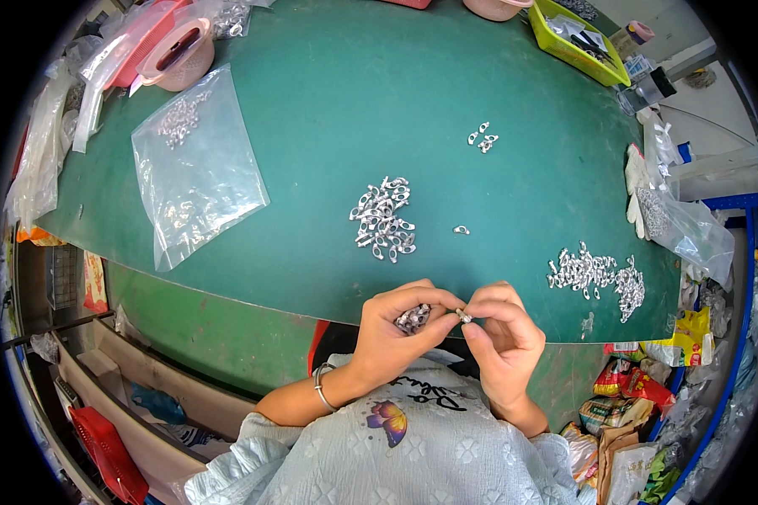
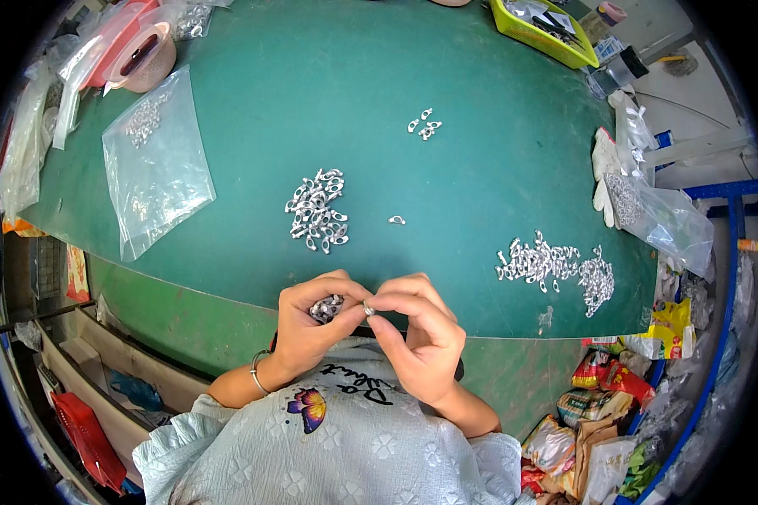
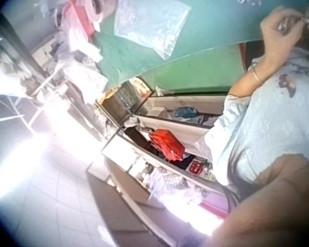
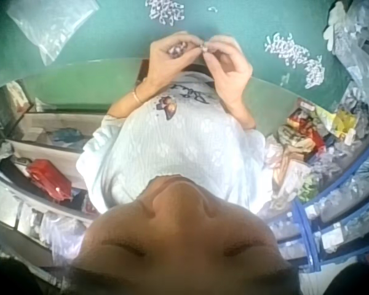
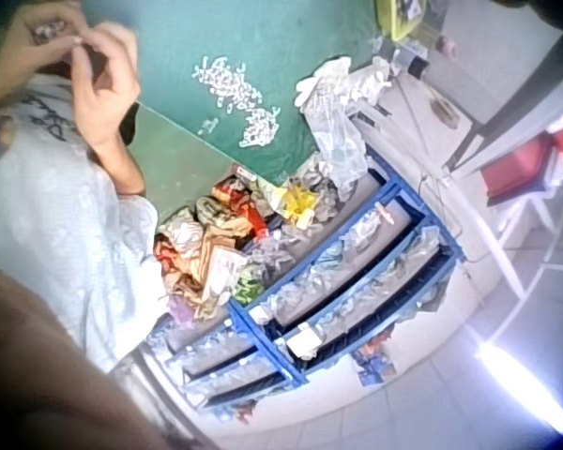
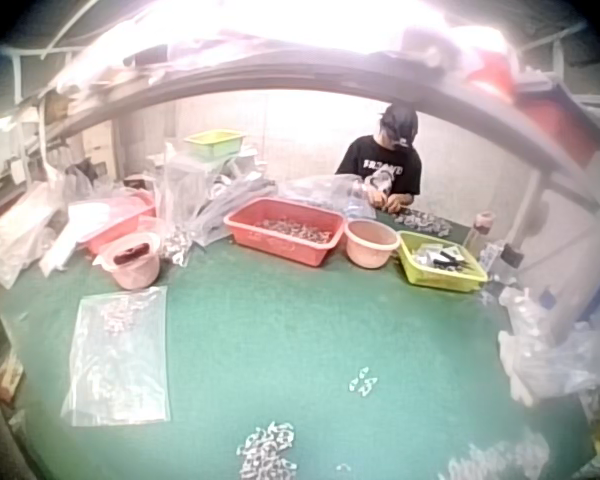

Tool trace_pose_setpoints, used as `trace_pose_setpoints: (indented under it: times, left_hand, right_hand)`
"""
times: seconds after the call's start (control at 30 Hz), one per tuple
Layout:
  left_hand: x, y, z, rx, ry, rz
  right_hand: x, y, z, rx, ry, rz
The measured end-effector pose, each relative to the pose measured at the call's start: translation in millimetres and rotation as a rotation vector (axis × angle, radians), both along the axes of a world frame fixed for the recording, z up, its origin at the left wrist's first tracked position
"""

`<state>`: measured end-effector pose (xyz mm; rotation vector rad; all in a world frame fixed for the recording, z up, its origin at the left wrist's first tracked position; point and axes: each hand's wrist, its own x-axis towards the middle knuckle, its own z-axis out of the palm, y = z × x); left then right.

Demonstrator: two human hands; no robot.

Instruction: The person repeatedly picks up small silver metal components from a green table and joins them by hand. They place the assembled pieces into a growing pile on the table. The task continues throughout the clip with no visible tools or containers used.

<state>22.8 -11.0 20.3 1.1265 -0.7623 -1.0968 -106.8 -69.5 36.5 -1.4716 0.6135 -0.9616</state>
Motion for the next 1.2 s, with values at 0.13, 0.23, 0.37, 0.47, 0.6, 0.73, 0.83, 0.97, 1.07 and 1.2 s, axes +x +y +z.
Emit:
trace_pose_setpoints:
  times: [0.13,0.23,0.37,0.47,0.6,0.73,0.83,0.97,1.07,1.2]
  left_hand:
    - [-0.9,0.1,-1.1,-0.008,-0.003,0.01]
    - [-1.6,0.2,-3.8,-0.013,0.002,0.011]
    - [-2.0,-1.1,-3.0,-0.031,0.013,0.012]
    - [-2.7,-1.7,-5.7,-0.056,0.014,0.019]
    - [-3.4,-2.4,-6.9,-0.069,0.017,0.024]
    - [-4.0,-3.2,-8.3,-0.079,0.007,0.032]
    - [-4.7,-4.2,-8.8,-0.054,-0.001,0.036]
    - [-5.3,-4.3,-6.5,0.111,0.082,0.065]
    - [-4.9,-3.8,-16.2,0.166,0.139,0.095]
    - [-4.0,-3.8,-20.0,0.198,0.17,0.095]
  right_hand:
    - [0.1,0.2,0.2,-0.012,0.008,0.002]
    - [-0.6,0.7,0.0,0.0,0.017,-0.004]
    - [-0.3,-0.6,0.3,-0.013,0.006,-0.003]
    - [-1.0,-1.4,-0.6,-0.03,0.009,0.0]
    - [-1.8,-1.9,-1.6,-0.051,0.016,0.002]
    - [-1.7,-1.9,-2.0,-0.075,0.015,-0.004]
    - [-1.6,-1.8,-1.7,-0.059,0.046,-0.031]
    - [-10.1,-16.5,-12.0,-0.184,0.16,-0.346]
    - [-43.2,-53.0,-19.8,-0.679,0.786,-0.623]
    - [-47.3,-63.2,-30.9,-0.801,1.061,-0.656]
